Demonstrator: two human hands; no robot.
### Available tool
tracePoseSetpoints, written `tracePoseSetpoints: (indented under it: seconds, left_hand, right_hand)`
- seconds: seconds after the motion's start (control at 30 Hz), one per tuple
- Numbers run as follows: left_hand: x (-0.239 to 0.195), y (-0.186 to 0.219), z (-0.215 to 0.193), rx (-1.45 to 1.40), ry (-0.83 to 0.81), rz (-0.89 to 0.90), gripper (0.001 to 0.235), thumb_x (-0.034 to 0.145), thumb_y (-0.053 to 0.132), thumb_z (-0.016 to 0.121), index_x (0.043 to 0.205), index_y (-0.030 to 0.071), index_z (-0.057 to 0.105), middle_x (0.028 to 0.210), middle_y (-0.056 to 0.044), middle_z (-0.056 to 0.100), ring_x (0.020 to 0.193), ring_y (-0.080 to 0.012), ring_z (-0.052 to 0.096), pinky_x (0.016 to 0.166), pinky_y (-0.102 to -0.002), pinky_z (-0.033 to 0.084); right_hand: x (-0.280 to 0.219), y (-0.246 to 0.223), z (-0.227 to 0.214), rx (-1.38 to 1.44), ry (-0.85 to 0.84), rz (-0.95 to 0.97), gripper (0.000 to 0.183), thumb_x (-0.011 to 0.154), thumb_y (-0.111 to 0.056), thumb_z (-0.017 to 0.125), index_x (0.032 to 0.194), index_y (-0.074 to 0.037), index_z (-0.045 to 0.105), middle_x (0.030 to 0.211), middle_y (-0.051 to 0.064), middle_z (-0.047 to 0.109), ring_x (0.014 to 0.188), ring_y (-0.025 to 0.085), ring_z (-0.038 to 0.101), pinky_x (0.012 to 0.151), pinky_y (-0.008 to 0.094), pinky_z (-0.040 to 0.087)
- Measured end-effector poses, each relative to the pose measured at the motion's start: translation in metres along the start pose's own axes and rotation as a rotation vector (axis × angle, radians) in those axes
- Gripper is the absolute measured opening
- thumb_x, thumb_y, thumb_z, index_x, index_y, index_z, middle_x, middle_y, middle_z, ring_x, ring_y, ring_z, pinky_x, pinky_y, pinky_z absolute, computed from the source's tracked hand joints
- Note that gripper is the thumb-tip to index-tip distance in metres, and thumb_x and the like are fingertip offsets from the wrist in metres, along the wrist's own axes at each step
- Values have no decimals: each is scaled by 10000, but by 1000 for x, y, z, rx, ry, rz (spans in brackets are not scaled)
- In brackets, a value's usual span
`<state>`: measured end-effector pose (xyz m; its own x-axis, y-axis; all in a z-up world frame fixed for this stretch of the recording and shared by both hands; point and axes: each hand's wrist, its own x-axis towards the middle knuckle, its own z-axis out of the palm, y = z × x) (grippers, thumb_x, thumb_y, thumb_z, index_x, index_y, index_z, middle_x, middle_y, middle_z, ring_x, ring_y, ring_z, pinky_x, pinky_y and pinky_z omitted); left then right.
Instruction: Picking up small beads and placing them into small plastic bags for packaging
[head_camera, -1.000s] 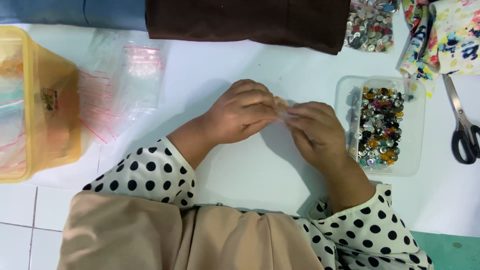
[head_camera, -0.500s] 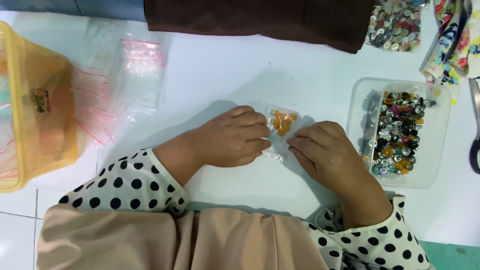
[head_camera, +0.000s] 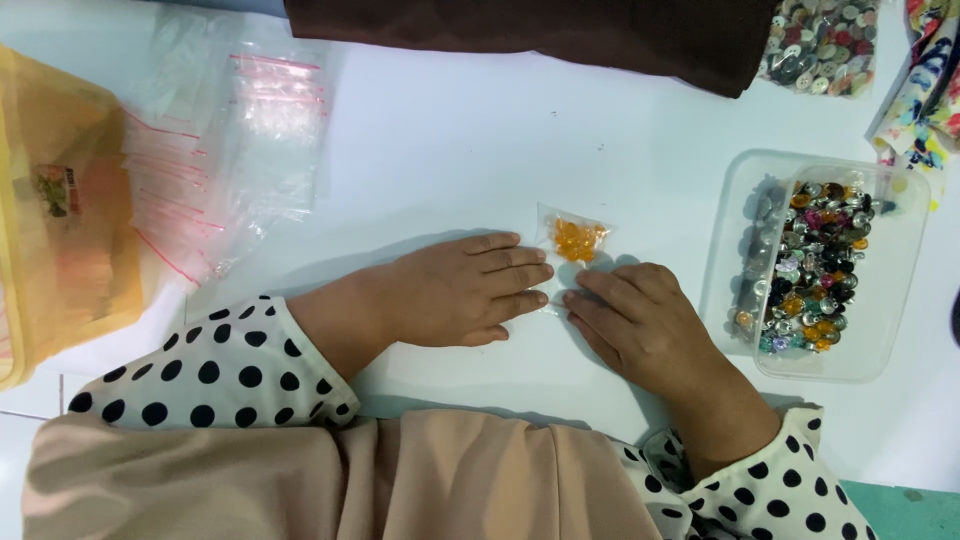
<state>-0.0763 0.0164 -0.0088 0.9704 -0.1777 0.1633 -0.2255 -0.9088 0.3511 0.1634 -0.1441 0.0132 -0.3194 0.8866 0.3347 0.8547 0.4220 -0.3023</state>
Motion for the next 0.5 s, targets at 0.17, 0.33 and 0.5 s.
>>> tracePoseSetpoints:
  seconds: [0.17,0.33,0.5]
  left_hand:
    - [-2,-1,-1,-41,39,-39,480,1030,407,563,1342,46,614,1363,-125,599,1412,-295,483,1245,-474,279]
    - [2,-1,2,-53,49,-28,475,1008,411,607,1320,53,640,1330,-120,610,1396,-293,497,1242,-486,275]
    - [1,-2,12,-22,65,-47,451,1004,421,608,1293,79,666,1325,-102,614,1392,-280,501,1248,-487,265]
  right_hand:
    - [2,1,0,19,16,9,152,901,-166,770,1046,-121,784,1154,65,738,892,277,641,814,418,513]
    - [4,0,2,-5,42,-1,159,904,-183,773,1054,-133,790,1150,57,746,907,260,635,837,400,515]
    - [15,-6,1,-4,74,-71,114,924,-183,730,1008,-141,796,1228,57,746,989,275,641,843,399,502]
